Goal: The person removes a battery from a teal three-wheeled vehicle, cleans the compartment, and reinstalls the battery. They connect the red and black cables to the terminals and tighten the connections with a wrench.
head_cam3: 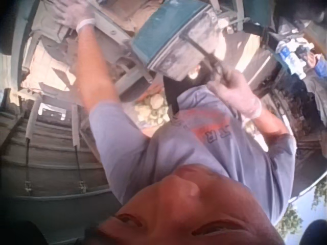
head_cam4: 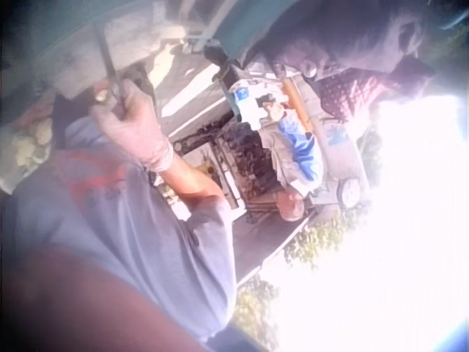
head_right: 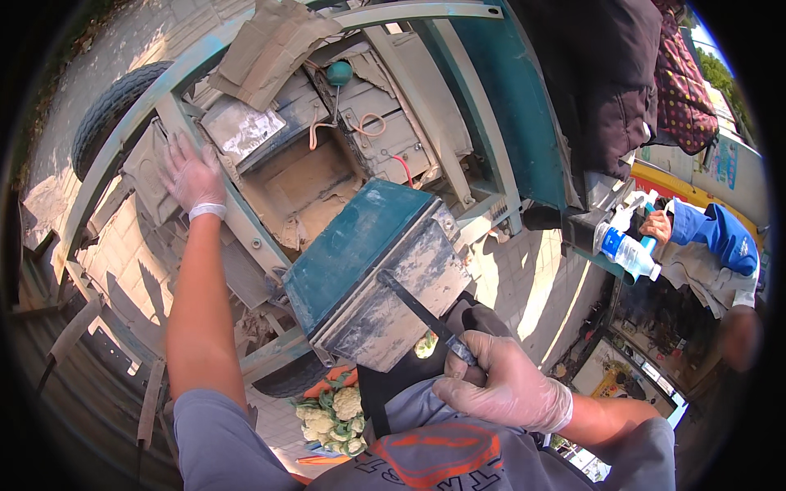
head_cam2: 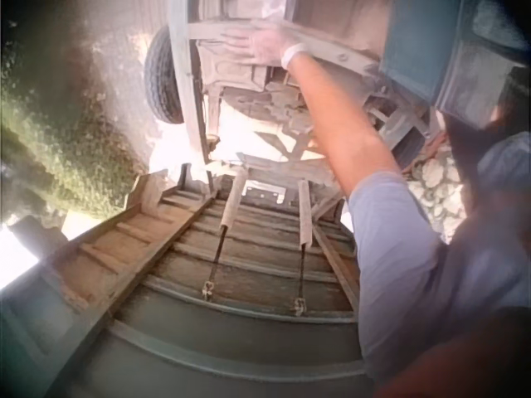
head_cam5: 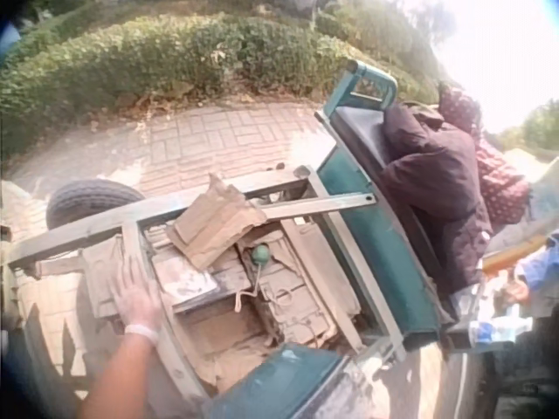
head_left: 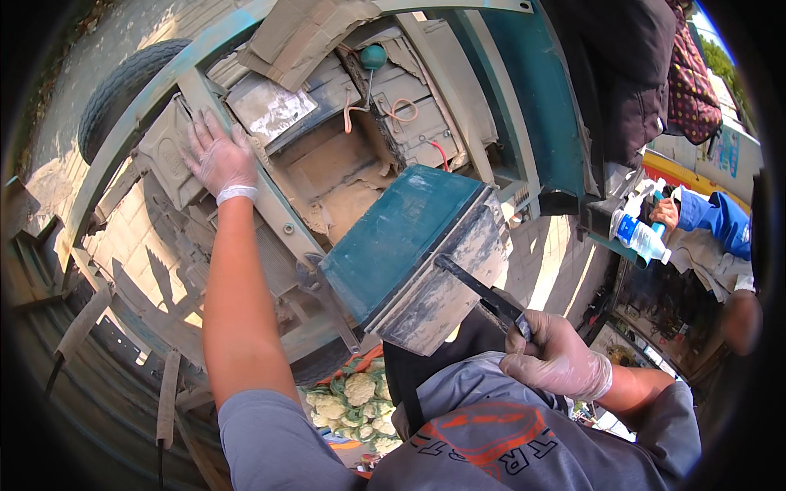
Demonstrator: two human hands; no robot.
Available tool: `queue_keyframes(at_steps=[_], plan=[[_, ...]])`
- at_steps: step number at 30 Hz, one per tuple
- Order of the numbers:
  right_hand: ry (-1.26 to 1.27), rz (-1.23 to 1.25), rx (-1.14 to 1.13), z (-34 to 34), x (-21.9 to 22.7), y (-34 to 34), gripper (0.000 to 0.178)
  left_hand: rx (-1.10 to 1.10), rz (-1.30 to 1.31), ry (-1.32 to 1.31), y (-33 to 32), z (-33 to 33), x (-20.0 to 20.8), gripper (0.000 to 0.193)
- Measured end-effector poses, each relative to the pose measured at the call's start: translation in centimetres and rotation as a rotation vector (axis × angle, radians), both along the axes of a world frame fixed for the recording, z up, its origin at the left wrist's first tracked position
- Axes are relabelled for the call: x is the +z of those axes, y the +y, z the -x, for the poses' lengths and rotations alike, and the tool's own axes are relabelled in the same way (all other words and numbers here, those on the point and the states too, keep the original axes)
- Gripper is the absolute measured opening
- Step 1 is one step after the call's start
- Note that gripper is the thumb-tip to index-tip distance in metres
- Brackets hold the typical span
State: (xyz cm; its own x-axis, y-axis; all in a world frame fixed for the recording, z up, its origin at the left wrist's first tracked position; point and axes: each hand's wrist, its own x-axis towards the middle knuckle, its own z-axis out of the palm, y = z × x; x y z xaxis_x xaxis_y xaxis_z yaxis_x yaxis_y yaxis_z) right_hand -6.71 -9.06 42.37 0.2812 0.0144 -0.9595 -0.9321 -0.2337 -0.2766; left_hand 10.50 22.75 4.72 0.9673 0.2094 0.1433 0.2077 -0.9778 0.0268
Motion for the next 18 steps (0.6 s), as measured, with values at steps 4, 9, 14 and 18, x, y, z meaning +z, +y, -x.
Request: queue_keyframes(at_steps=[4, 9, 14, 18], plan=[[0.058, -0.042, -0.031, -3.3, -2.5, 3.7, 0.025, 0.004, 0.008, -0.007, -0.2, 0.1, 0.1, 0.061], [-0.043, -0.031, -0.037, -6.2, -5.0, 5.8, 0.023, -0.006, 0.027, -0.024, 0.0, 0.2, -0.2, 0.061], [-0.086, -0.036, -0.075, -7.6, -7.0, 7.3, 0.021, -0.002, 0.023, 0.014, -0.2, 0.1, 0.3, 0.061], [-0.141, -0.004, 0.002, -8.1, -9.2, 8.7, 0.022, 0.004, 0.017, 0.044, -0.3, 0.1, 0.6, 0.062]])
